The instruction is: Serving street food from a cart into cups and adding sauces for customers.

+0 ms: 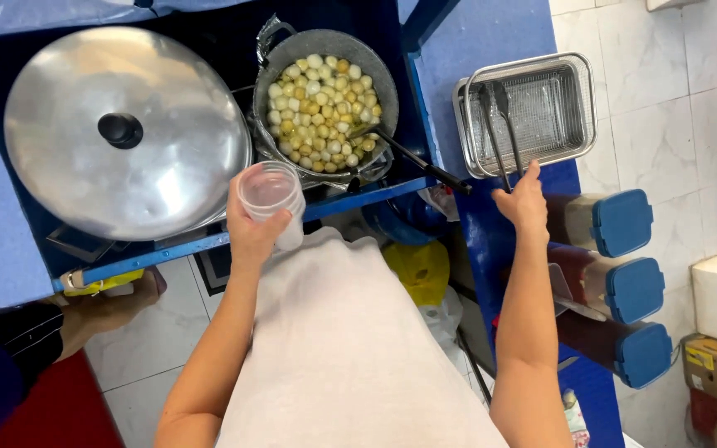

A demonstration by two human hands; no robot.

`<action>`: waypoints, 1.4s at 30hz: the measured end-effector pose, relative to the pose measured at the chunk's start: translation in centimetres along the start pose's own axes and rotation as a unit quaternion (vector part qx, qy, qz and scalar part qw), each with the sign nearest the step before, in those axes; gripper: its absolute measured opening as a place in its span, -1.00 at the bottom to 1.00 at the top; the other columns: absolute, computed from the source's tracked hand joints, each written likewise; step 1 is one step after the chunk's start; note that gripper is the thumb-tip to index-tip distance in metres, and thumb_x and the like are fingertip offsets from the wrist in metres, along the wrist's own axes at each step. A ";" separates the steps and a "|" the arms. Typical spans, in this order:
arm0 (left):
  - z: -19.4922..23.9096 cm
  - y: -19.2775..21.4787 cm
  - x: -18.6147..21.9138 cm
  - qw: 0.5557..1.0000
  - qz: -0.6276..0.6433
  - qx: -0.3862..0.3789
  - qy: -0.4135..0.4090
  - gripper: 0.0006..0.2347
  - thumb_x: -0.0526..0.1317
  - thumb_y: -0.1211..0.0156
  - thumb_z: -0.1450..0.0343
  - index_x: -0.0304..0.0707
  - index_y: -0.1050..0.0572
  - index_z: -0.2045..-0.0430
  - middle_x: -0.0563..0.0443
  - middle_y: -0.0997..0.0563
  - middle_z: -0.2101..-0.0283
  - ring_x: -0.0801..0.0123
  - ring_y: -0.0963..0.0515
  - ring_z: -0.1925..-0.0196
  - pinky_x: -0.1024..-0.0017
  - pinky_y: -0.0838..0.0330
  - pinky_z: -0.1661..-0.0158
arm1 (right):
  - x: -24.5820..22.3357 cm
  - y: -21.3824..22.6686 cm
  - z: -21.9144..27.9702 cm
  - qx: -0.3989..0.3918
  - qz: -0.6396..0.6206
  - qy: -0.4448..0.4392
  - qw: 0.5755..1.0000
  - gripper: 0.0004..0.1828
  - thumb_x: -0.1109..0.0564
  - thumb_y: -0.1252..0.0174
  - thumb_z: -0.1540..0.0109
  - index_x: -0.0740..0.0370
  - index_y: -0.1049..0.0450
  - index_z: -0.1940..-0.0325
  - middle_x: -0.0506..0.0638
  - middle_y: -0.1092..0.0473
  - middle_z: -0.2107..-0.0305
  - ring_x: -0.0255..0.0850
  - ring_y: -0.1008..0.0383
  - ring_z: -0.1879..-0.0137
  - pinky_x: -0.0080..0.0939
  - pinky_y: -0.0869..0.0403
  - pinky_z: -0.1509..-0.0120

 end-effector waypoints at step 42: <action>-5.3 -0.4 -9.6 0.975 -0.193 0.109 0.031 -0.34 0.02 -0.60 -0.25 -0.24 -0.37 -0.15 -0.20 -0.52 -0.13 -0.07 -0.53 -0.20 -0.04 -0.45 -0.15 | -31.1 -4.4 -2.2 -0.096 0.188 0.360 0.909 -0.45 -0.22 -0.18 -0.25 0.28 -0.58 -0.05 0.30 -0.56 0.29 0.36 -0.59 0.10 0.34 -0.55 0.05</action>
Point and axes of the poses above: each hand's wrist, its own z-axis away from the middle knuckle, its own y-axis out of the back of the hand, x = y × z, the point moved 10 cm from there along -z, towards the middle knuckle
